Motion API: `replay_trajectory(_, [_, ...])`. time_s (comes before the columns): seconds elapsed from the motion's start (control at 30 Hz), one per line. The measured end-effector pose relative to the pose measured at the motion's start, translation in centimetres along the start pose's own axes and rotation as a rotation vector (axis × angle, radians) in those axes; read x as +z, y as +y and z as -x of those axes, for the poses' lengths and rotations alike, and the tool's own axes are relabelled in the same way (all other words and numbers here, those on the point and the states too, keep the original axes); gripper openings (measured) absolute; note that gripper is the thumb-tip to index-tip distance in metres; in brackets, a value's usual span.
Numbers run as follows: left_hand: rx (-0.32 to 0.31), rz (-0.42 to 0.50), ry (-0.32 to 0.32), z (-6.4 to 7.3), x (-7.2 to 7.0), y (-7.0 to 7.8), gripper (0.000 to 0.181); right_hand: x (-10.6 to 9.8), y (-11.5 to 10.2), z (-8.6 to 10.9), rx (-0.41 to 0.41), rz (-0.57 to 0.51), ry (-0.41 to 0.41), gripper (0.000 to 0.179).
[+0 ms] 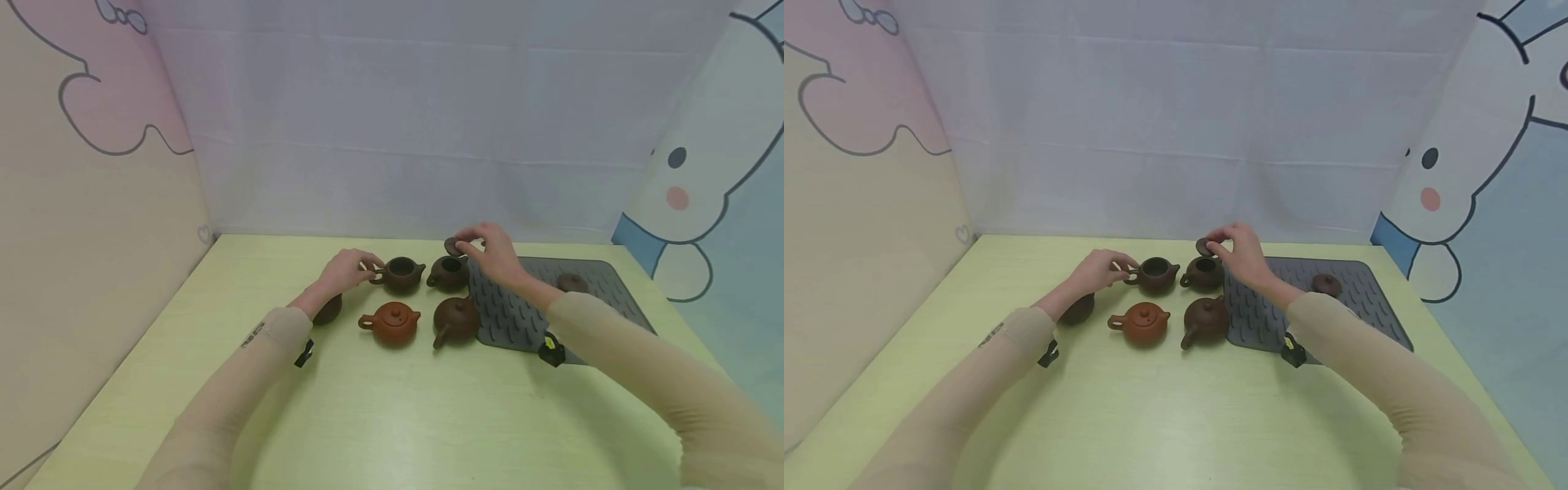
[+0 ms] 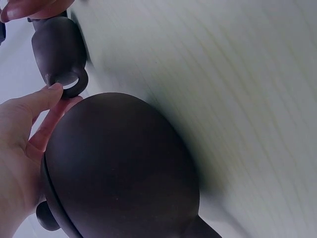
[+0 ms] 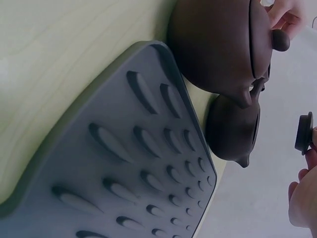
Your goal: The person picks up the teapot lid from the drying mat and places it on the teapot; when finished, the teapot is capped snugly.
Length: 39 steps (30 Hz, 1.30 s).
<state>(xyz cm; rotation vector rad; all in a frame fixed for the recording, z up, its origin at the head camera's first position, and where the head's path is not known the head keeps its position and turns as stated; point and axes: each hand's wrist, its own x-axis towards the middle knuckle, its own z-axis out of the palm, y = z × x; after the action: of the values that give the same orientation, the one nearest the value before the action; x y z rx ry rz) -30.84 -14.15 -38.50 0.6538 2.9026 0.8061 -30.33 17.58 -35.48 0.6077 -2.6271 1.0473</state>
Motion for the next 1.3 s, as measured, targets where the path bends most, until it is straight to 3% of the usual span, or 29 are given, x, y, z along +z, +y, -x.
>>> replay_trajectory(0.33, [0.010, -0.006, 0.008, 0.1, 0.0, 0.2, 0.027, 0.5, 0.3, 0.4, 0.013, -0.009, -0.005, 0.024])
replay_trajectory(0.53, [0.028, 0.029, 0.075, -0.2, -0.3, 0.8, 0.032, 0.6, 0.5, 0.5, 0.022, -0.023, -0.004, 0.024])
replay_trajectory(0.7, [0.064, 0.022, 0.128, -0.8, -0.2, 2.2, 0.030, 0.6, 0.8, 0.7, 0.025, -0.021, 0.003, 0.024])
replay_trajectory(1.0, [0.146, 0.025, 0.040, -2.9, 0.8, 5.8, 0.028, 0.6, 1.3, 0.9, 0.005, -0.035, 0.036, 0.022])
replay_trajectory(1.3, [0.167, 0.007, -0.029, -4.5, 2.8, 7.5, 0.029, 0.5, 1.3, 1.0, 0.002, -0.029, 0.049, 0.021])
